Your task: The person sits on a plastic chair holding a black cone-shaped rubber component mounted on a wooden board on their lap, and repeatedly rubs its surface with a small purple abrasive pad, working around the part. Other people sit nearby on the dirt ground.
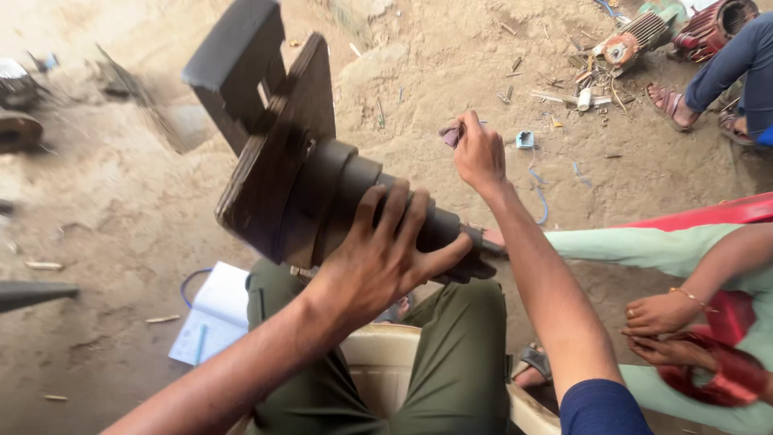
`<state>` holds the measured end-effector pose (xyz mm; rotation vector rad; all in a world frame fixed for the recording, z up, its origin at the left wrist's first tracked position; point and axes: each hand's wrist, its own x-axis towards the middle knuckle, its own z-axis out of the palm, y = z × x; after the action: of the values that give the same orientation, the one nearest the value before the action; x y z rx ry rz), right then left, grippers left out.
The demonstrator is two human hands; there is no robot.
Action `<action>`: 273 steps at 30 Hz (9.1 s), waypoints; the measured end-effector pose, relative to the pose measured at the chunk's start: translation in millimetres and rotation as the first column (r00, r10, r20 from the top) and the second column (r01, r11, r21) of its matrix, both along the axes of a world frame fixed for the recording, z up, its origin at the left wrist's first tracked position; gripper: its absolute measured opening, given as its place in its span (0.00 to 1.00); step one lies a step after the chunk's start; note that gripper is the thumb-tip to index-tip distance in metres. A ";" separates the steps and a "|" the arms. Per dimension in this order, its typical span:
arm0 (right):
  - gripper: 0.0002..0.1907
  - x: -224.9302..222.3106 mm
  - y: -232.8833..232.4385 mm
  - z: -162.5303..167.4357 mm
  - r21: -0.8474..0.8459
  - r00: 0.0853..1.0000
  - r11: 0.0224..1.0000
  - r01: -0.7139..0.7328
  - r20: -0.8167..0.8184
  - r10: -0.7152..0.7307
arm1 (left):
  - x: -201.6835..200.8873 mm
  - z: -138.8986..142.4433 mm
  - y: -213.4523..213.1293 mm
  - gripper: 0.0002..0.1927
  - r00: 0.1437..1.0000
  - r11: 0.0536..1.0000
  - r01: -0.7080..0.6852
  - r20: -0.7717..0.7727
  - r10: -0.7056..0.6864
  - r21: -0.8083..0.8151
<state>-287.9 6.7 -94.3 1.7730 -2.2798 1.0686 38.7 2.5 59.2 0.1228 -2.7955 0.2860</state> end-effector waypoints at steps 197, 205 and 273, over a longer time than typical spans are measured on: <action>0.04 55.1 143.1 219.8 0.165 0.886 0.896 -0.413 0.300 0.353 | -30.9 -31.1 -15.2 0.26 0.913 0.945 -0.311 -0.309 0.266 -0.104; 0.08 159.1 125.2 36.5 0.509 0.959 0.814 -0.280 0.122 0.254 | -23.5 -28.9 -24.4 0.26 0.914 0.948 -0.313 -0.290 0.284 -0.059; 0.07 46.6 33.9 187.8 -0.139 0.953 0.973 -0.183 0.220 0.211 | -17.6 -23.6 -23.1 0.29 0.889 0.955 -0.296 -0.372 0.266 -0.026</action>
<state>-241.2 40.6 93.5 1.9534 -2.1387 1.4869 21.1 -20.6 35.7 0.5123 -2.3857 0.4014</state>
